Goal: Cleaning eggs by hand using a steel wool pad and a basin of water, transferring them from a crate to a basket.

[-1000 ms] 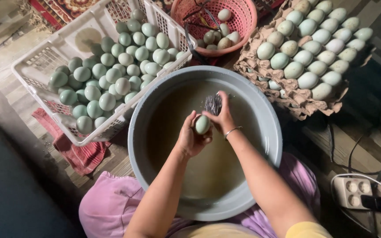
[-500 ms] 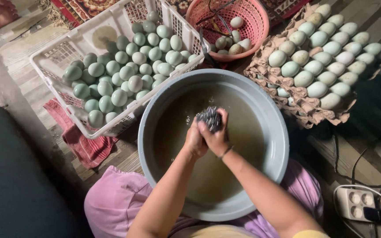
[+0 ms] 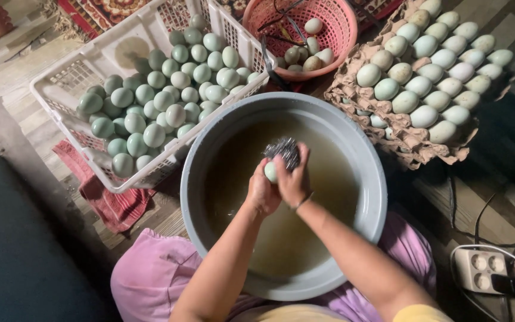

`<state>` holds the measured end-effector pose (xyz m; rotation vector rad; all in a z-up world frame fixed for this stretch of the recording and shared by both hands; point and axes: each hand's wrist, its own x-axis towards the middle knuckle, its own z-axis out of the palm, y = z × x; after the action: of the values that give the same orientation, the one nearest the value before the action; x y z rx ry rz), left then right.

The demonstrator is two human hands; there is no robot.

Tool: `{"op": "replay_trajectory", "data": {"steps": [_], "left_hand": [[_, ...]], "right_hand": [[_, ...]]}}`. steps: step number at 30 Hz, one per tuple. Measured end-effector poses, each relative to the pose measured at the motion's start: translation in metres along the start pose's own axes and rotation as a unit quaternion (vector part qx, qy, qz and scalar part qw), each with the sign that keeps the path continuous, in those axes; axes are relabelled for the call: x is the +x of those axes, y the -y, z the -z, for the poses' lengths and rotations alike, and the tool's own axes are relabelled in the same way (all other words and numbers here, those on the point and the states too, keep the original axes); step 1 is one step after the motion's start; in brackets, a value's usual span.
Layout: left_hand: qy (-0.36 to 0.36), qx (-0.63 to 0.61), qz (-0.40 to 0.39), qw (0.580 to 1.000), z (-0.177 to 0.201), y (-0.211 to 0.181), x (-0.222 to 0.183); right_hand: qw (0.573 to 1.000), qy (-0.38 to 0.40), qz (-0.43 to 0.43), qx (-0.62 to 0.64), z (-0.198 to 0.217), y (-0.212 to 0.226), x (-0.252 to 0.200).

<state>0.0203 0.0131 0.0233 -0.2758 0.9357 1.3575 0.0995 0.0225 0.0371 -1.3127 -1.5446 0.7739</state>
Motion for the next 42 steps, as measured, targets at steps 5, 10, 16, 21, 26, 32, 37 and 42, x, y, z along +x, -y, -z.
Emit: {"op": "replay_trajectory", "data": {"steps": [5, 10, 16, 21, 26, 32, 37, 42], "left_hand": [[0.004, 0.029, -0.007, 1.000, 0.018, 0.005, 0.015], [-0.003, 0.048, -0.027, 0.999, 0.027, 0.013, 0.029], [0.022, 0.043, -0.039, 0.998, 0.015, 0.001, 0.019], [0.086, 0.067, -0.019, 0.994, -0.005, -0.017, -0.019], [0.110, 0.072, -0.014, 0.991, 0.004, -0.020, -0.006], [0.079, 0.066, -0.057, 0.993, 0.011, -0.014, 0.014], [0.135, 0.325, -0.345, 0.870, 0.030, 0.004, 0.012], [0.122, 0.222, -0.125, 0.959, 0.013, 0.001, -0.004]], "right_hand": [[0.997, -0.011, 0.059, -0.039, -0.008, -0.003, -0.003], [0.998, -0.046, 0.045, -0.023, -0.011, -0.015, -0.007], [0.999, -0.007, 0.026, -0.028, -0.004, -0.008, 0.009], [0.995, 0.023, -0.063, -0.078, 0.013, -0.048, 0.039], [0.969, 0.150, -0.144, -0.135, 0.006, -0.158, 0.056], [0.988, 0.054, -0.125, -0.068, 0.005, -0.090, 0.036], [0.997, 0.019, 0.070, -0.021, -0.002, -0.022, -0.001], [0.992, -0.020, -0.082, 0.092, -0.013, -0.047, 0.019]]}}
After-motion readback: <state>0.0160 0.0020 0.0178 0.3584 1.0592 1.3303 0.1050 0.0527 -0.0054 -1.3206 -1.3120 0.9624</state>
